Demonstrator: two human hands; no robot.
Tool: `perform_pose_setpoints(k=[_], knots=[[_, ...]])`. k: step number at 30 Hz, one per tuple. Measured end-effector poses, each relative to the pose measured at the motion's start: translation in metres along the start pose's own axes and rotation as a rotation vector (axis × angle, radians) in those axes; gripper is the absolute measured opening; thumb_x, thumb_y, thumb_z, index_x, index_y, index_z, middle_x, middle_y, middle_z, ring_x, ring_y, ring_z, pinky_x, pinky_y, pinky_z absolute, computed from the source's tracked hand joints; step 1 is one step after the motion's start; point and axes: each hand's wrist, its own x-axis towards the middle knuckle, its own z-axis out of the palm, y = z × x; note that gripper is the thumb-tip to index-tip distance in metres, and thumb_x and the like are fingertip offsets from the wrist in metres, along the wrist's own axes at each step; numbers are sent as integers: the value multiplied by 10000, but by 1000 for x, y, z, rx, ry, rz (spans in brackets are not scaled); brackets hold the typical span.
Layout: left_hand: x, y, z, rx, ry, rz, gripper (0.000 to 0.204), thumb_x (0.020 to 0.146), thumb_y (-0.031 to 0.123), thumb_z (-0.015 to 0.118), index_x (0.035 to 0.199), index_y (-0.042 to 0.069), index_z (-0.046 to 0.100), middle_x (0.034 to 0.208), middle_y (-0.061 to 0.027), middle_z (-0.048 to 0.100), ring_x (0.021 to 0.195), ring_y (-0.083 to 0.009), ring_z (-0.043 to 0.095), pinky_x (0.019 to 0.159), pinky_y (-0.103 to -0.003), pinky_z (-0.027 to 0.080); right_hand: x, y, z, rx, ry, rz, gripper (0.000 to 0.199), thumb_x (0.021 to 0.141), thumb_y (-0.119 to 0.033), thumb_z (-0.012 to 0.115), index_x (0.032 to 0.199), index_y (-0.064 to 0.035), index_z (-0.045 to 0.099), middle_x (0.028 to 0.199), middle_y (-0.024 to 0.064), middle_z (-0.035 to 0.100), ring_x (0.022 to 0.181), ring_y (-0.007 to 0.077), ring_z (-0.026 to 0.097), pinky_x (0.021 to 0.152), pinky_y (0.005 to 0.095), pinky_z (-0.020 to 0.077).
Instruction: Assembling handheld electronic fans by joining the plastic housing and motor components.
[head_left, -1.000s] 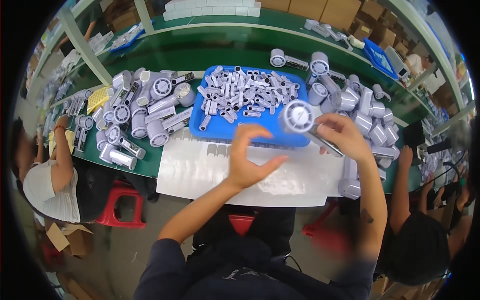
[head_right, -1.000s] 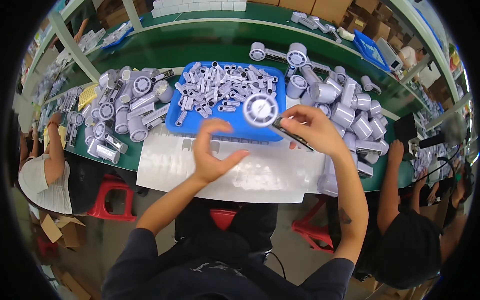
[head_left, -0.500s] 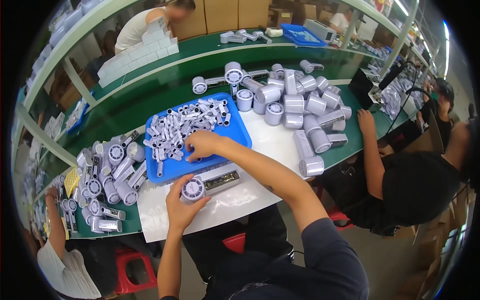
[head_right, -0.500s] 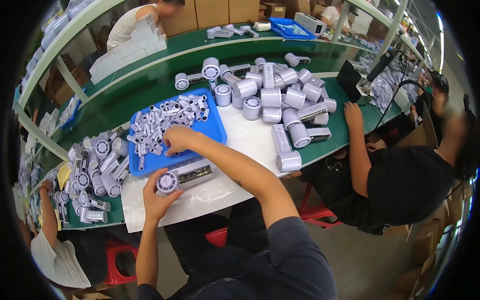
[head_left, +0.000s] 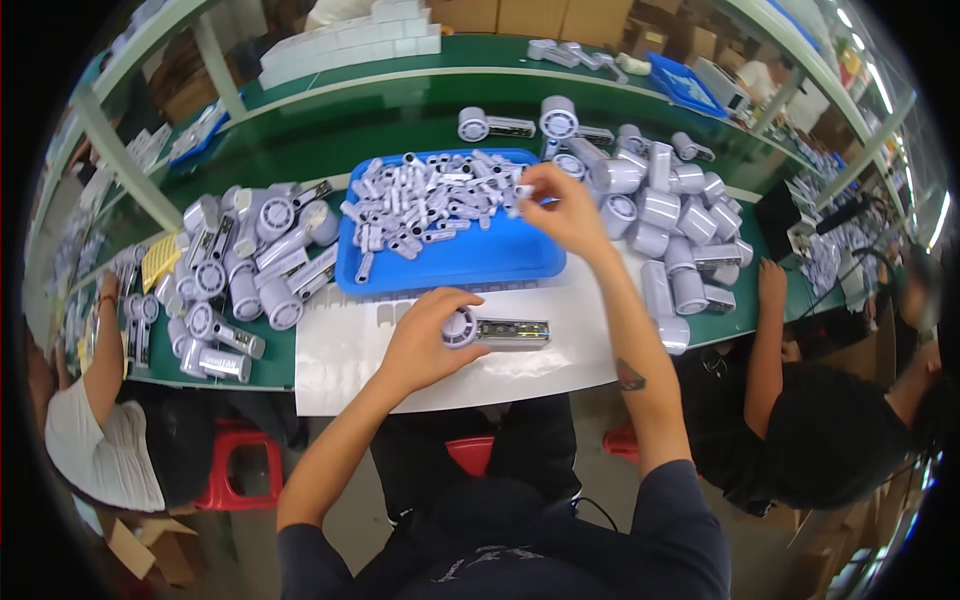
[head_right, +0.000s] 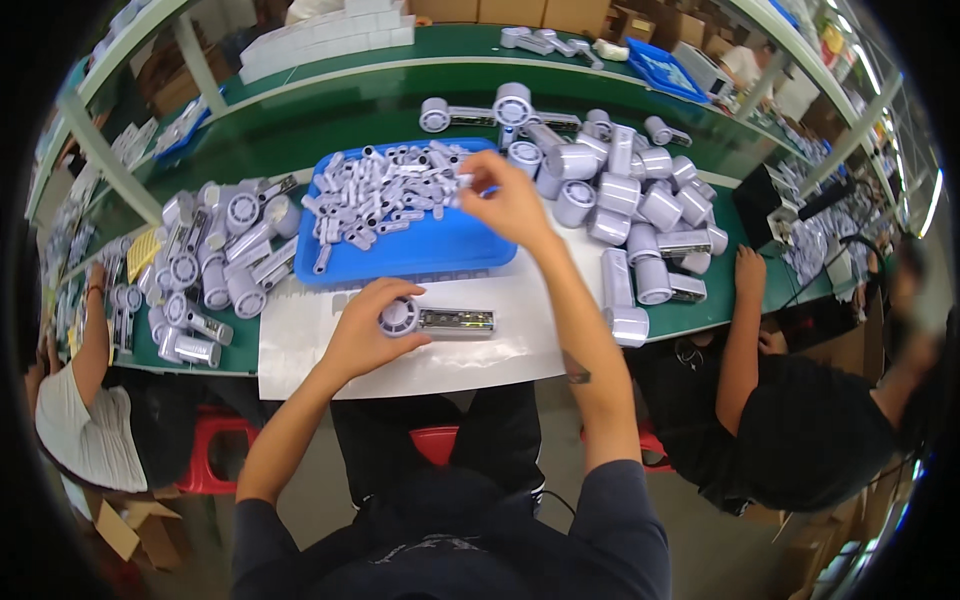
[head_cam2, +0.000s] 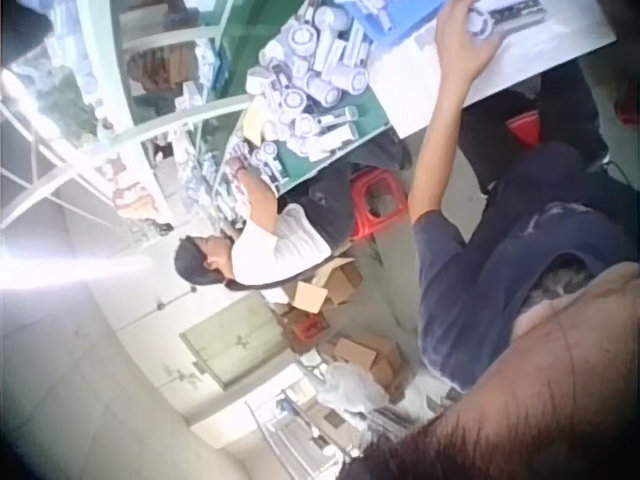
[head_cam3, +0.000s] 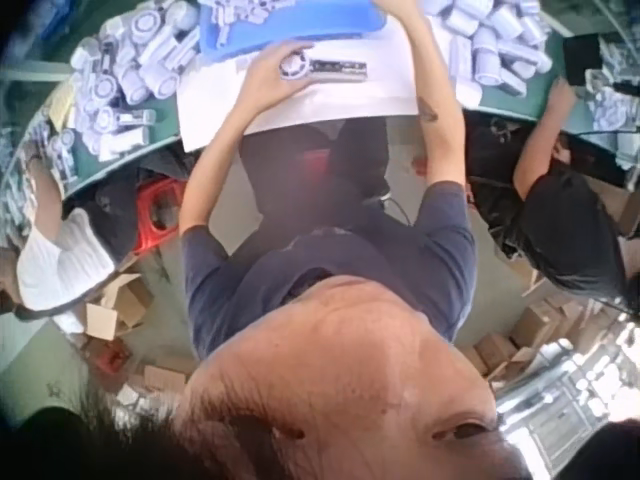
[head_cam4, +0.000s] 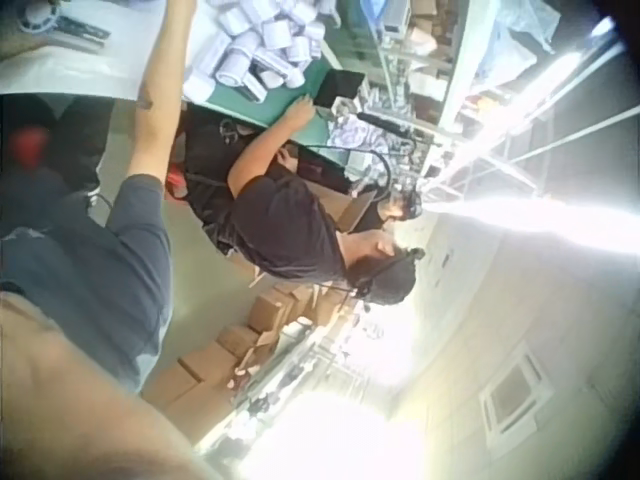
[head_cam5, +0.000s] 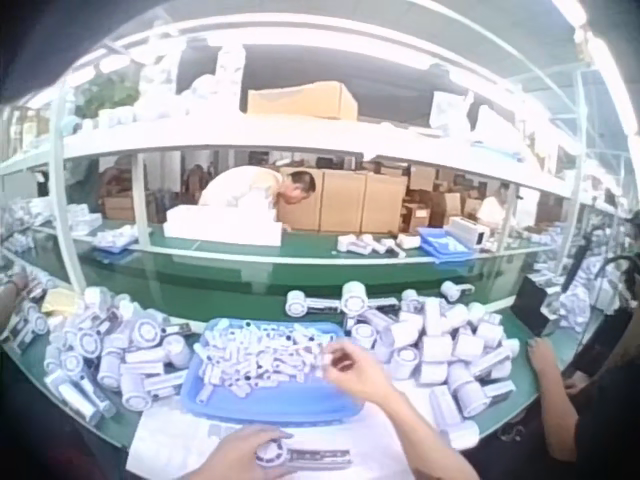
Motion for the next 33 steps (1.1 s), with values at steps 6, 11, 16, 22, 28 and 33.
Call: perform_pose_setpoints(k=[6,11,16,22,28,33], knots=[[16,-11,7,131,-260,-16,443,639,251,802,1024,93,650,1005,-84,650,972,-291,598,838,-378,473,-27,-30,-30,-458,36,-129,233,800,-40,666,1028,-22,622,972,63,683,868,142,645,751,278,518],[18,-10,12,122,-165,-30,397,634,236,803,971,90,651,965,-80,657,947,-293,600,808,-381,475,-78,-49,-2,-169,-69,-5,296,789,-37,669,1085,-36,672,1042,106,692,909,188,659,787,300,507],[13,-17,17,65,2,-29,350,628,177,810,926,93,648,917,-60,642,873,-281,582,764,-379,467,-105,-51,24,-202,-176,97,267,797,-22,657,1063,-27,682,1017,111,694,895,175,641,764,277,500],[11,-19,20,38,22,13,336,631,165,807,924,105,654,909,-49,638,858,-270,580,752,-368,467,-111,-51,30,-181,-215,109,221,785,1,662,1004,-19,684,971,77,621,812,178,618,705,264,492],[10,-21,20,35,29,58,319,635,142,802,916,111,655,916,-49,634,858,-270,577,751,-366,467,-113,-43,33,-285,-207,-38,223,779,-5,677,1000,-38,689,927,83,595,805,200,612,687,298,501],[11,-23,20,36,22,95,307,641,137,795,915,107,660,939,-58,631,873,-277,576,769,-370,464,-108,-50,29,-443,-240,-197,229,776,-25,694,1004,-50,695,885,99,576,784,259,596,671,338,486]])
